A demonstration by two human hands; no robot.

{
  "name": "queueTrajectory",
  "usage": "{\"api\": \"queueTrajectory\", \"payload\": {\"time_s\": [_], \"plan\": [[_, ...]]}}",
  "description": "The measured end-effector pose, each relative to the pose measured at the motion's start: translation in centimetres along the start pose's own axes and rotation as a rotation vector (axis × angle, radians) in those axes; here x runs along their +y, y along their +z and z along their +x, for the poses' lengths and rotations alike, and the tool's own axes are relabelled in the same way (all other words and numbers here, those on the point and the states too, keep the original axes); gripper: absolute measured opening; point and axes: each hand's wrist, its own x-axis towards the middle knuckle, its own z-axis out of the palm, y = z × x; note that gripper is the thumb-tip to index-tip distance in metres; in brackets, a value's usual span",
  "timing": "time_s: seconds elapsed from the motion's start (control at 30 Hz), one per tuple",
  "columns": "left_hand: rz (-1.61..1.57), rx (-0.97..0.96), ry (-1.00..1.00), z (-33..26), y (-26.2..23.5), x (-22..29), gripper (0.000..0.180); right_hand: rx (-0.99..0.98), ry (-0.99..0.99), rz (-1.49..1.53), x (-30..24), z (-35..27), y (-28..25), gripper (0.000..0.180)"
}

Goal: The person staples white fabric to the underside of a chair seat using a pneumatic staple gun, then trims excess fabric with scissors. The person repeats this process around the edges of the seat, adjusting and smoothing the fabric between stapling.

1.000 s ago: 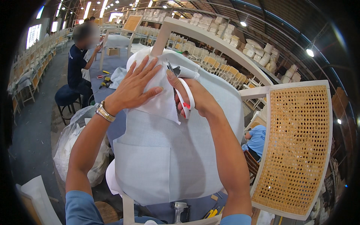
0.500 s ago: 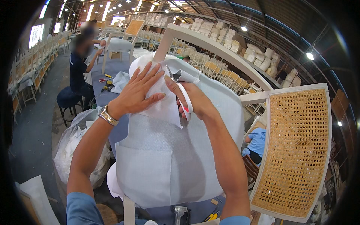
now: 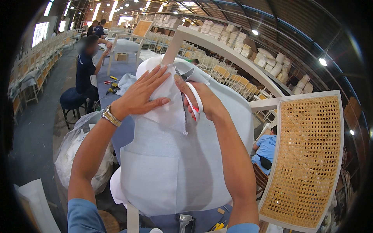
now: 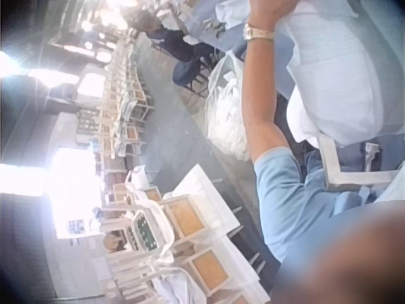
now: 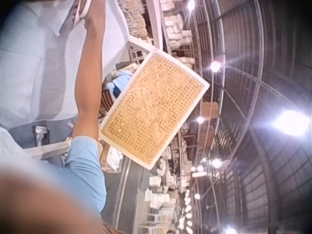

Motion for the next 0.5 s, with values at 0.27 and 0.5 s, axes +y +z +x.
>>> {"api": "queueTrajectory", "payload": {"time_s": [0.27, 0.5], "plan": [[0.018, -0.029, 0.016, 0.3, -0.8, -1.2, 0.092, 0.028, -0.051, -0.068, 0.3, 0.9, 0.7, 0.077], [0.012, -0.005, 0.022, 0.3, -0.1, -1.3, 0.093, 0.059, -0.037, -0.036, 0.2, 0.8, 0.7, 0.075]]}}
